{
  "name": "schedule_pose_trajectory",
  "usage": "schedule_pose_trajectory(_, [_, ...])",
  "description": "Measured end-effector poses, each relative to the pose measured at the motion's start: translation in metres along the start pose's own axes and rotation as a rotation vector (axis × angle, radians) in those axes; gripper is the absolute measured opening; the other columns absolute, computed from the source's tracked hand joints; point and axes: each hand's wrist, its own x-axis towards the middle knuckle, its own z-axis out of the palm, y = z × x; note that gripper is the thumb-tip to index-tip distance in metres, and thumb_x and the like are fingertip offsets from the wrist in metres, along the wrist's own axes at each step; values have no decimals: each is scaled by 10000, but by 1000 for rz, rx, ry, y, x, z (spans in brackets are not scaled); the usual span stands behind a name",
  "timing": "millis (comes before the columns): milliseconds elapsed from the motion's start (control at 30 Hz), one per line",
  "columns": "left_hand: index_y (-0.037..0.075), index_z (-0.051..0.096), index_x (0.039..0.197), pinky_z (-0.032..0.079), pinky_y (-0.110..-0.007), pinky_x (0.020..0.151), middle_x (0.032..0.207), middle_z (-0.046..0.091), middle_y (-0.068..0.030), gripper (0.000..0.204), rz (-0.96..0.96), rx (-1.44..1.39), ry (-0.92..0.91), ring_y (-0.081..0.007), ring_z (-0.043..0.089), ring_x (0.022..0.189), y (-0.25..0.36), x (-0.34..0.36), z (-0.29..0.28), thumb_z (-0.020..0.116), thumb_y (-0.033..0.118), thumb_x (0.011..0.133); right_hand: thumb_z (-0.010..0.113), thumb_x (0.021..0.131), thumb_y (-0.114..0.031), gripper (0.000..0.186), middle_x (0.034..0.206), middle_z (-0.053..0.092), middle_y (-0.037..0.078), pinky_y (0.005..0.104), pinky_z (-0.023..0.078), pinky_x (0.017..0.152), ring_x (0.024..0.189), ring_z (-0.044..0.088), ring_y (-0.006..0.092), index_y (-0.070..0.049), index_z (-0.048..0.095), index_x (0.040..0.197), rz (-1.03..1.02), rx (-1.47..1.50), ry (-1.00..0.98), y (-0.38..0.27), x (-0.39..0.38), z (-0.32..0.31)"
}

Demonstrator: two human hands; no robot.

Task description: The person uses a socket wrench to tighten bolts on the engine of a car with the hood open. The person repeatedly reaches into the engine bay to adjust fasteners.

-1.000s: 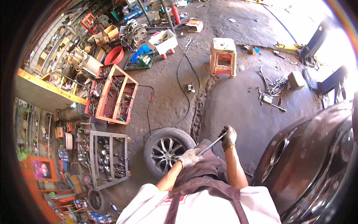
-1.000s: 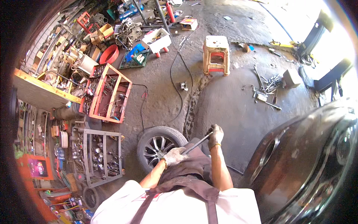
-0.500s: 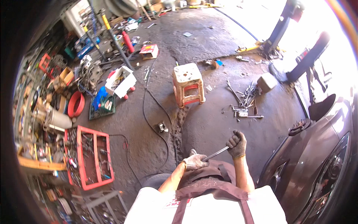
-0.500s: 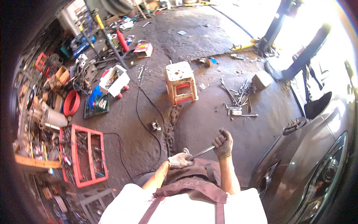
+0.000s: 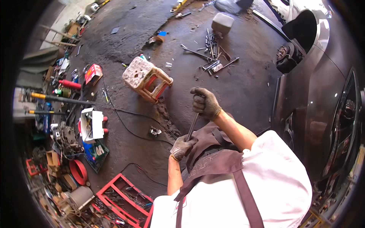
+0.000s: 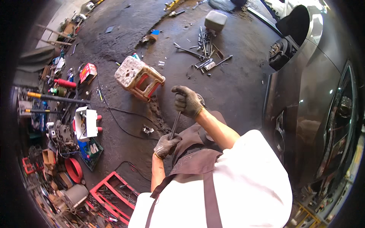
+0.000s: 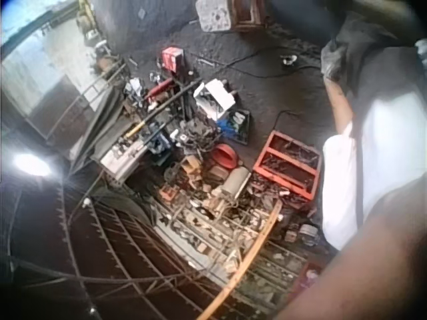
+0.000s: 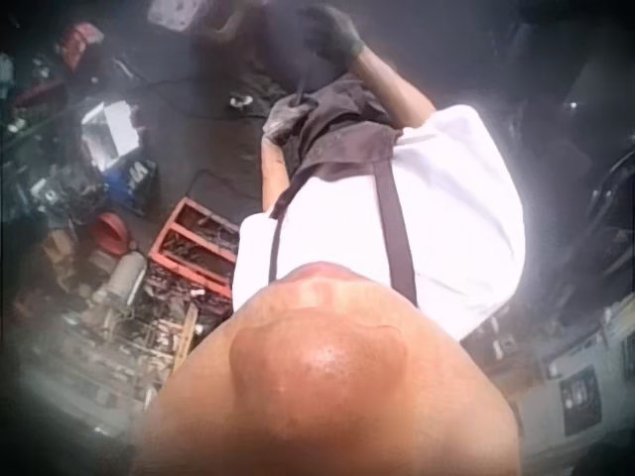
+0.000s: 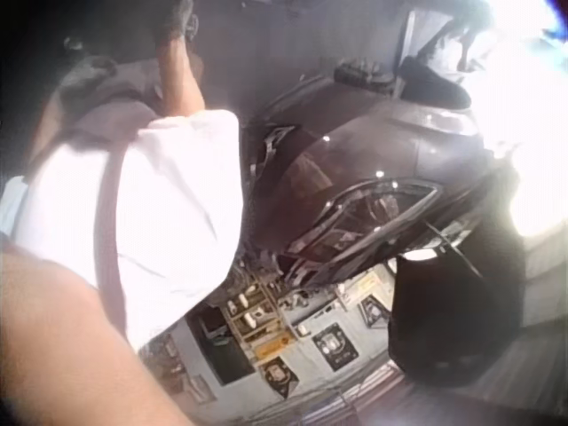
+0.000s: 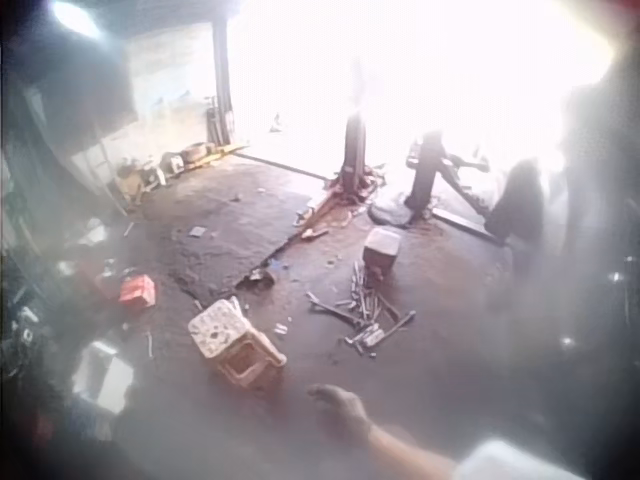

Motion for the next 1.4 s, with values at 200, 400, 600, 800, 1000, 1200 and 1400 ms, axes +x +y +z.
schedule_pose_trajectory(200, [31, 722, 970, 430, -243, 599, 746, 631, 18, 213, 16, 160, 180, -66, 529, 655, 58, 50, -10, 728, 208, 851, 519, 964, -267, 109, 527, 263, -96, 263, 202, 399, 409, 247, 84, -182, 581, 935, 74, -69, 191, -48, 71, 11])
schedule_pose_trajectory(400, [40, 740, 990, 409, -263, 544, 701, 612, 25, 315, -41, 235, 156, -73, 496, 591, 176, 90, -30, 760, 308, 828, 487, 964, -247, 155, 529, 260, -86, 243, 228, 404, 421, 257, 74, -142, 599, 944, 102, 144, 61, -126, 148, 19])
schedule_pose_trajectory(600, [53, 715, 869, 372, -250, 488, 628, 562, 32, 227, -66, 215, 101, -67, 470, 527, 312, 167, -21, 771, 269, 829, 464, 980, -264, 182, 508, 247, -86, 255, 222, 364, 387, 232, 83, -130, 583, 949, -50, 183, 5, -256, 194, 45])
schedule_pose_trajectory(800, [47, 681, 819, 376, -268, 493, 606, 551, 16, 265, -5, 488, 11, -83, 482, 529, 427, 249, -42, 731, 306, 841, 488, 969, -237, 212, 484, 237, -79, 262, 230, 375, 392, 236, 92, -112, 641, 893, -224, 365, 19, -338, 256, 27])
schedule_pose_trajectory(1000, [-4, 679, 902, 445, -332, 569, 655, 594, -49, 407, 114, 813, -130, -138, 548, 593, 530, 368, -79, 690, 401, 857, 584, 898, -265, 171, 505, 255, -72, 268, 241, 409, 409, 252, 89, -113, 590, 821, -329, 628, 388, -402, 338, -11])
schedule_pose_trajectory(1200, [-11, 668, 1092, 502, -423, 788, 923, 687, -242, 481, 258, 1048, -305, -382, 664, 864, 644, 492, -115, 637, 424, 890, 503, 970, -386, 324, 509, 250, -74, 260, 273, 437, 431, 256, 83, -135, 556, 772, -468, 695, 390, -487, 439, -26])
schedule_pose_trajectory(1400, [-5, 672, 1148, 510, -362, 752, 877, 697, -151, 486, 248, 1029, -351, -225, 645, 797, 746, 562, -158, 649, 399, 880, 476, 996, -449, 420, 525, 277, -81, 274, 302, 492, 460, 282, 91, -131, 585, 744, -564, 699, 256, -561, 517, 10])
